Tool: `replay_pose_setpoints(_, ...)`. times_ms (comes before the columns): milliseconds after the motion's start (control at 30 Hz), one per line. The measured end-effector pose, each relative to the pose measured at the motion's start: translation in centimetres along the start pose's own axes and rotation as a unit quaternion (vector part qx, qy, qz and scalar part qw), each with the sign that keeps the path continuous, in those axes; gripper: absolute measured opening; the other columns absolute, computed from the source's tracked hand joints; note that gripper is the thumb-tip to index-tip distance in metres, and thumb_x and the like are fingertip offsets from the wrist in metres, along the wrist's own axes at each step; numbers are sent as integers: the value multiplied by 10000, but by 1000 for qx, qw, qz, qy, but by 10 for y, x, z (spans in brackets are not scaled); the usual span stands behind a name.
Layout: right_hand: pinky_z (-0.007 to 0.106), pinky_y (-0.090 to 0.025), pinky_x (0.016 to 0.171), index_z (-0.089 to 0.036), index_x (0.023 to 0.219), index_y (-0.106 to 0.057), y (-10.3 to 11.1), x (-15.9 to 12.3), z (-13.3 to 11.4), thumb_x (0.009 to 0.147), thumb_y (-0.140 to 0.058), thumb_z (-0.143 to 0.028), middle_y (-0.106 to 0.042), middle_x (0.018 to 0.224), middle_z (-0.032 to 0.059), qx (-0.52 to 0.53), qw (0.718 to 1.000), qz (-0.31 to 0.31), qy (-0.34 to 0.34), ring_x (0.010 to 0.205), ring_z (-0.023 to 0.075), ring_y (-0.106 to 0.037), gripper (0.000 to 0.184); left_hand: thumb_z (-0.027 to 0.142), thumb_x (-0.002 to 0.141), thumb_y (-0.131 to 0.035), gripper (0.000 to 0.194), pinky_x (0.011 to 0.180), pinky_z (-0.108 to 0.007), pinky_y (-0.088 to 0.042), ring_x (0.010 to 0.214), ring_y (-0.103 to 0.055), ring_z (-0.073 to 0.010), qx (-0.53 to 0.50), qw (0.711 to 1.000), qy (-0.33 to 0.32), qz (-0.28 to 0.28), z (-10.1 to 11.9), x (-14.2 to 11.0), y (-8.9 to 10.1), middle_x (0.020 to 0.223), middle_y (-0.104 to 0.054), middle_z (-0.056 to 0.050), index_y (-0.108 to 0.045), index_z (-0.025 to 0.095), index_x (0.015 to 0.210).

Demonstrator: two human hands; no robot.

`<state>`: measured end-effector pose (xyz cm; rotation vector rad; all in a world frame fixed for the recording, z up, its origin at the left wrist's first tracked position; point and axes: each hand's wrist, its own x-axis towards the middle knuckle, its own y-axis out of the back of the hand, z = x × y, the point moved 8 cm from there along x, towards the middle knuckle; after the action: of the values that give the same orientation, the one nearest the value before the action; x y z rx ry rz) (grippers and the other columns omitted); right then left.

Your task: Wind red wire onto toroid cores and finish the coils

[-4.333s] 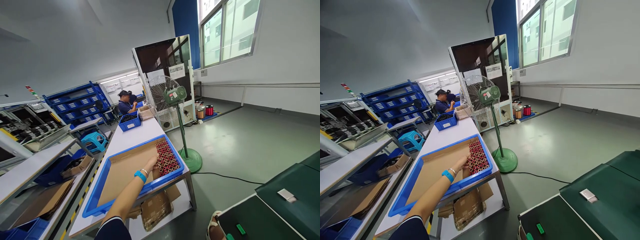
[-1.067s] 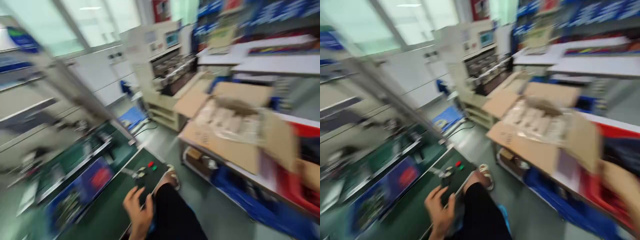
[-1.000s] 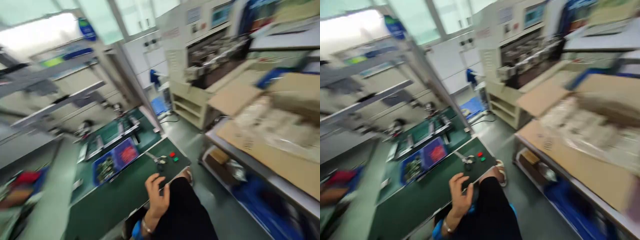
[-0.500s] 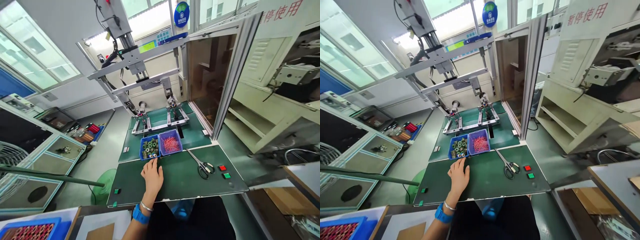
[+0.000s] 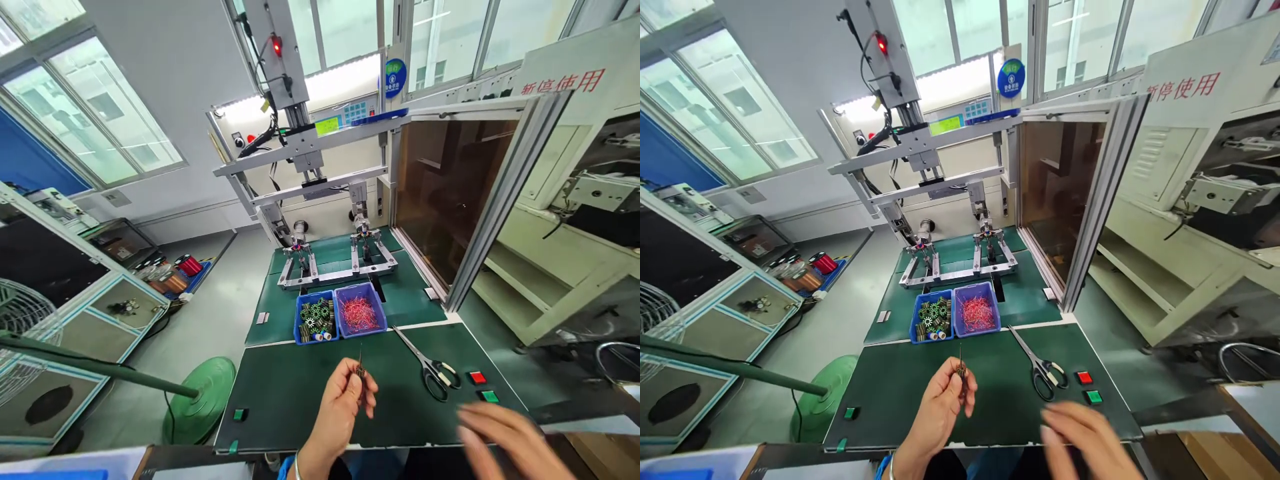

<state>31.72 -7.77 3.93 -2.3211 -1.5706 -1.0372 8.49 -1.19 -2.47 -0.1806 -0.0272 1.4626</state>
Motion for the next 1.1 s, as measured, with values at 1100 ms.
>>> replay_pose_setpoints(1100, 327, -532, 738, -246, 874, -587, -110, 20, -73, 936, -508, -179, -629, 954, 61, 13, 991, -114, 65, 950, 224, -621, 121, 428, 820, -744, 285, 753, -266, -536, 847, -641, -181, -73, 984, -89, 137, 32, -41, 19, 951, -687, -58, -715, 219, 1012)
